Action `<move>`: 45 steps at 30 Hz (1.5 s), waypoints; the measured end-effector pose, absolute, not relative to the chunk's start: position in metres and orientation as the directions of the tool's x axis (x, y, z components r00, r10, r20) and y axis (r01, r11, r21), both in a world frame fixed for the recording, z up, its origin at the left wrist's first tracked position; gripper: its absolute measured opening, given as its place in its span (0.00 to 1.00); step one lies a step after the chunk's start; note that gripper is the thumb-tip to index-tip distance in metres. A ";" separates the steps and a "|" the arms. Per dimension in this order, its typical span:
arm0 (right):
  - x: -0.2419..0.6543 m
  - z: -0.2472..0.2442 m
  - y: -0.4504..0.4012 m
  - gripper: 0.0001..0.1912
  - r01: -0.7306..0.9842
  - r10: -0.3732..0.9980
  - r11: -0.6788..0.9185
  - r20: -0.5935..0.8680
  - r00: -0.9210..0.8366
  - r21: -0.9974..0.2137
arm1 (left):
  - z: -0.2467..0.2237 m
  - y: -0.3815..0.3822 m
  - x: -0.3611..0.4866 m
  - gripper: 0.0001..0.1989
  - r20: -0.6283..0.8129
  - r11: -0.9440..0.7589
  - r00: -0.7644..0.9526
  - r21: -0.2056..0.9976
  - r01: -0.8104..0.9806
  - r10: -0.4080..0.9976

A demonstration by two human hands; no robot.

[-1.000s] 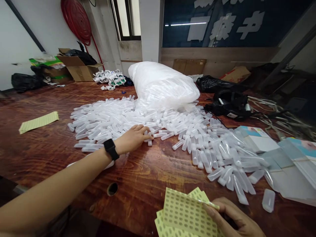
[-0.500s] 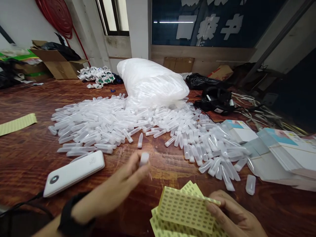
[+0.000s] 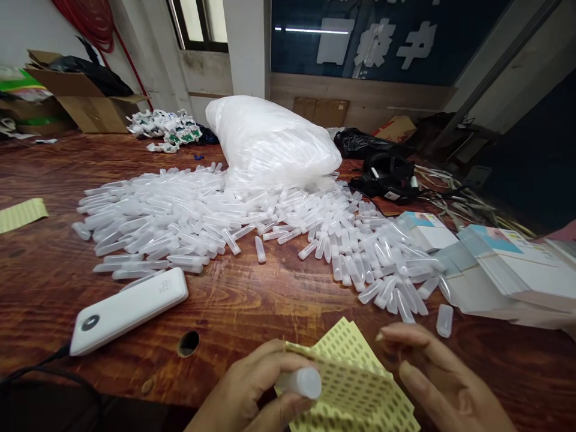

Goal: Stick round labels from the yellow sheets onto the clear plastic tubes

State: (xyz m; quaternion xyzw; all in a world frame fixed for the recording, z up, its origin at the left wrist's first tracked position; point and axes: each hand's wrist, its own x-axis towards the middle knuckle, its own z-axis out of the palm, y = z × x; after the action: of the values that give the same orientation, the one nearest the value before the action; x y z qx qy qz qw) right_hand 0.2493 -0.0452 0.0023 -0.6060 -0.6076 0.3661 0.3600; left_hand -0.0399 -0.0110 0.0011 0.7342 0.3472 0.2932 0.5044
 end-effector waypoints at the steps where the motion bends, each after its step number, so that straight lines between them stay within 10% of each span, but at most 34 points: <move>1: 0.246 0.012 -0.042 0.10 0.514 0.999 0.047 0.050 -0.008 -0.856 | 0.001 -0.012 -0.040 0.10 0.141 -0.338 0.596 0.912 0.231 0.790; 8: 0.199 0.063 -0.010 0.08 0.505 0.921 0.144 -0.070 -0.382 -0.851 | 0.009 -0.016 -0.035 0.15 0.424 -0.724 0.642 0.613 0.317 0.639; 17: 0.190 0.072 -0.005 0.06 0.502 0.866 0.054 -0.210 -0.453 -0.863 | 0.007 -0.018 -0.032 0.18 0.410 -0.712 0.659 0.644 0.280 0.630; 26: 0.185 0.073 -0.008 0.06 0.520 0.861 0.275 -0.034 -0.508 -0.809 | -0.002 -0.023 -0.032 0.15 0.389 -0.630 0.645 0.753 0.189 0.658; 33: 0.192 0.073 -0.014 0.09 0.442 0.862 0.100 -0.144 -0.486 -0.891 | -0.030 -0.032 -0.035 0.17 0.354 -0.530 0.590 0.835 0.151 0.726; 45: 0.184 0.073 -0.006 0.08 0.480 0.845 0.025 -0.238 -0.479 -0.877 | 0.009 -0.024 -0.037 0.13 0.389 -0.652 0.649 0.725 0.223 0.654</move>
State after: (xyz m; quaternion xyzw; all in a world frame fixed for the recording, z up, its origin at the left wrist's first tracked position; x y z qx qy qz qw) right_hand 0.1835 -0.0065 0.0728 -0.4778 -0.6929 0.5092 0.1794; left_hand -0.0373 -0.0242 0.0086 0.8469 0.2589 0.3294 0.3273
